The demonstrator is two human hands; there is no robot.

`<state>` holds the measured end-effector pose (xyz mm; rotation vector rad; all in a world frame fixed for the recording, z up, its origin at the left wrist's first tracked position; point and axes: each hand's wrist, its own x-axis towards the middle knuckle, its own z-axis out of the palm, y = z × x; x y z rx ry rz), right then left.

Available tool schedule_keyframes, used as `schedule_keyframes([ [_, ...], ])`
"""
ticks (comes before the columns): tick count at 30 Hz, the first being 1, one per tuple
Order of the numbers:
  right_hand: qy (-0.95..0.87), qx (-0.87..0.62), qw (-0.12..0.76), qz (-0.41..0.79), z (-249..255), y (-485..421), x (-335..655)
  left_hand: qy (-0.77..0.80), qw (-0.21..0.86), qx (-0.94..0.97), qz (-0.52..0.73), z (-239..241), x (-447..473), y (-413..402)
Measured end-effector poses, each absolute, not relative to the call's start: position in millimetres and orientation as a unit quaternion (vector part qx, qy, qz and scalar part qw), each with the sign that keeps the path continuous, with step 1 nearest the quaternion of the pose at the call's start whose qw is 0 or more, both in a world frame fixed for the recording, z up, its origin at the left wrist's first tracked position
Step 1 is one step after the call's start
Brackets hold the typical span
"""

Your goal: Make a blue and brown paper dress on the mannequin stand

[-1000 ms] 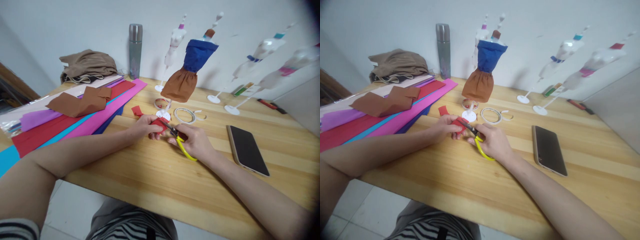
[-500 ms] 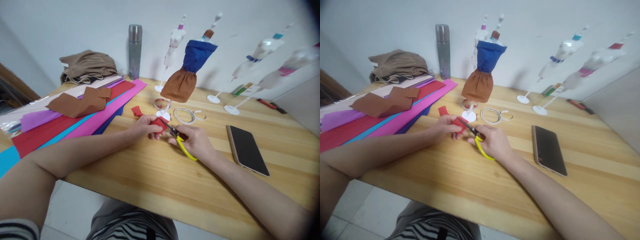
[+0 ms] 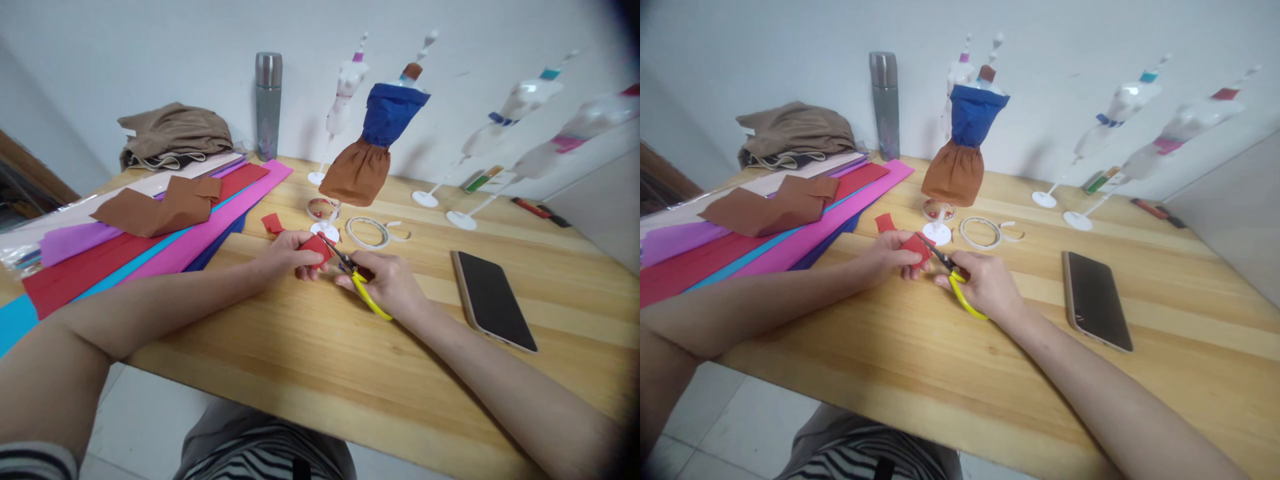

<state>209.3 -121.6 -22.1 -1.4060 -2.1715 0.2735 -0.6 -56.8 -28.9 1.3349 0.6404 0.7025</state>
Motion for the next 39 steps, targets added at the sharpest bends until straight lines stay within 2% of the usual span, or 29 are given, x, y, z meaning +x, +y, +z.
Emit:
schedule_keyframes([
  [20,-0.816,-0.515,0.245,0.095,-23.0,-122.5,211.1,0.276,0.689,0.598,0.302,-30.0,-1.2,-54.9],
  [29,-0.815,-0.534,0.209,0.082,-20.7,-125.2,208.2,0.287,0.672,0.622,0.280,-24.9,-3.0,-59.1],
  [39,-0.810,-0.532,0.232,0.085,-21.9,-123.9,207.9,0.289,0.668,0.632,0.266,-24.2,-2.1,-58.3],
])
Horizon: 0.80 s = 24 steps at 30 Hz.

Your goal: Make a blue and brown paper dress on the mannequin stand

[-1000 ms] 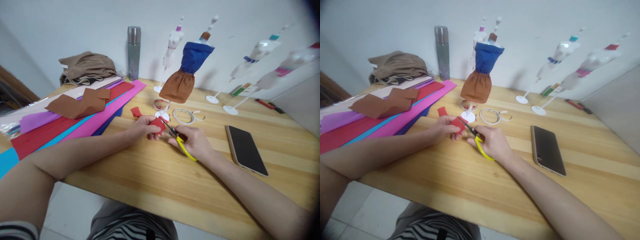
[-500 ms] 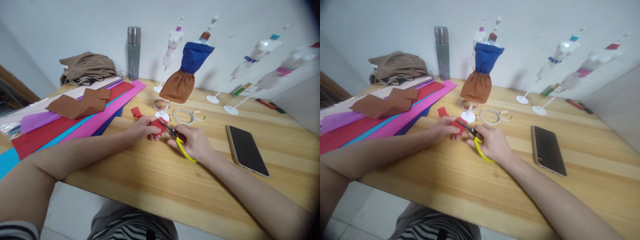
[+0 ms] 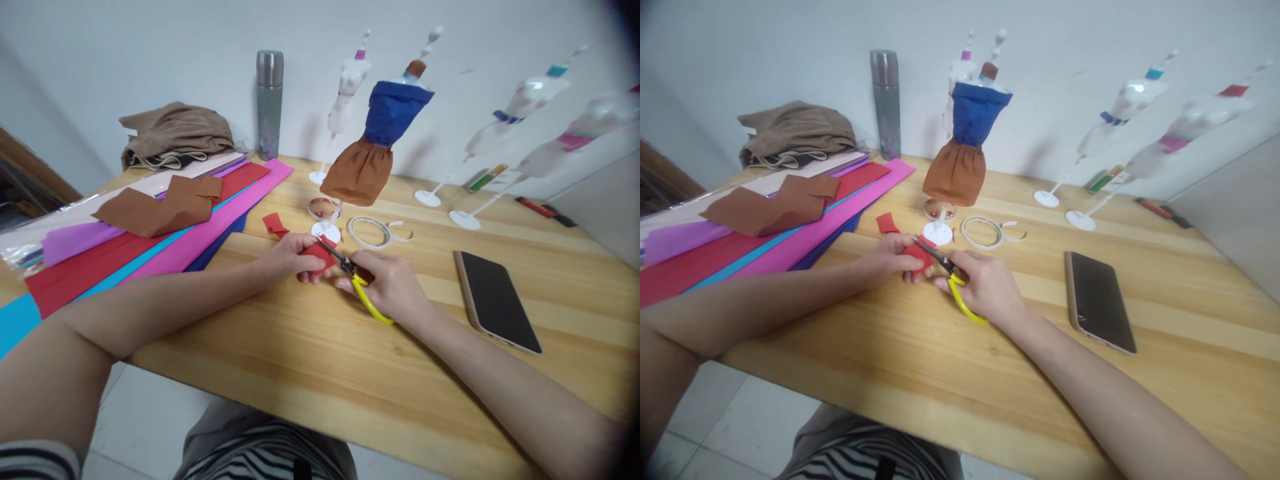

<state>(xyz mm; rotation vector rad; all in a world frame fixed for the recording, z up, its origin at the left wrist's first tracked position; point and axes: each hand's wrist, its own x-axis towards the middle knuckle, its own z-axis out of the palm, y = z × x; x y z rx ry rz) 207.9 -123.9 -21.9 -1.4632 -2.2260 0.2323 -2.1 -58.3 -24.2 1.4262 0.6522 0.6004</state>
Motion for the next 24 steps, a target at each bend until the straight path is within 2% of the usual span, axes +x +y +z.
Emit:
schedule_keyframes([
  [13,-0.775,-0.569,0.263,0.079,-22,-122,209,0.286,0.672,0.615,0.297,-29,-3,-58],
  [17,-0.777,-0.596,0.200,0.037,-23,-120,210,0.306,0.666,0.567,0.376,-28,-3,-60],
  [20,-0.773,-0.623,0.121,0.013,-18,-121,207,0.327,0.642,0.536,0.440,-27,-3,-61],
  [24,-0.772,-0.634,0.036,0.030,-6,-130,198,0.339,0.609,0.547,0.464,-25,-2,-63],
])
